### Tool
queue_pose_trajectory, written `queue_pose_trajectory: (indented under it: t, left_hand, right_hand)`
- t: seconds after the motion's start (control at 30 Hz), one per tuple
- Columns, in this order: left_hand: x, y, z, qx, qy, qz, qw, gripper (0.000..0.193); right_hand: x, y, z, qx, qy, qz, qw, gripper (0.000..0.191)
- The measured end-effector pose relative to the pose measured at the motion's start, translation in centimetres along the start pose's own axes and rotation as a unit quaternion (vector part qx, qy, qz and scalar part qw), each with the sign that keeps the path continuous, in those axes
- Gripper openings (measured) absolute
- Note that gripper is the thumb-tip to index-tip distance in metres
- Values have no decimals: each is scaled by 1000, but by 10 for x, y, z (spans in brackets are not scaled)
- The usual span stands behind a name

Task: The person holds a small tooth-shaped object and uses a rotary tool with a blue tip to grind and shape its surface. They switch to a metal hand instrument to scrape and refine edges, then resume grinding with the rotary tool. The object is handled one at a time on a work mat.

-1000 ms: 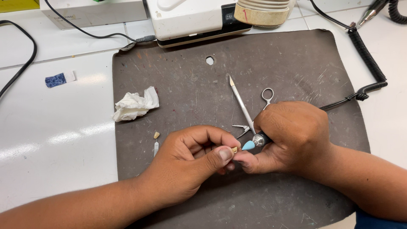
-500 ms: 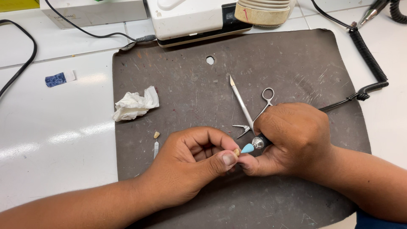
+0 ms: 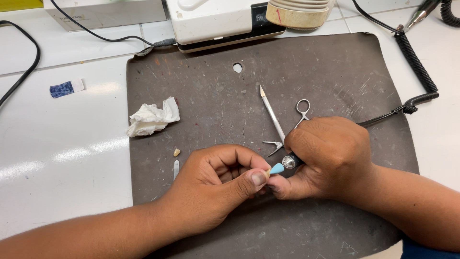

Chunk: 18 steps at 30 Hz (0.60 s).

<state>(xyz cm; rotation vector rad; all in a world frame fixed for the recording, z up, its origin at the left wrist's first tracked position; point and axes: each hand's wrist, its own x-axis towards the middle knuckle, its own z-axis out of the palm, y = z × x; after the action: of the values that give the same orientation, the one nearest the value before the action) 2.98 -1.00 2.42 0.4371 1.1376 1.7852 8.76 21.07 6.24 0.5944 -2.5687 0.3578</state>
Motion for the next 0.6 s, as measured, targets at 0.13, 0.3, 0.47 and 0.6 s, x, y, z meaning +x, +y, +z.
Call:
queue_pose_trajectory:
  t: [0.13,0.3,0.47,0.6]
  left_hand:
    - [0,1,0,23,1,-9,1000,22]
    - [0,1,0,6,2,-11,1000,22]
    - [1,-1,-2,26,5,5,1000,22]
    - [2,-3,-2,8,11,27,1000,20]
  right_hand:
    - [1,0,0,0,1,-4,1000,63]
    - [1,0,2,8,7,0,1000,62]
    - [-1,1,1,1,-7,1,1000,61]
    - [-1,2,2,13,6,11,1000,58]
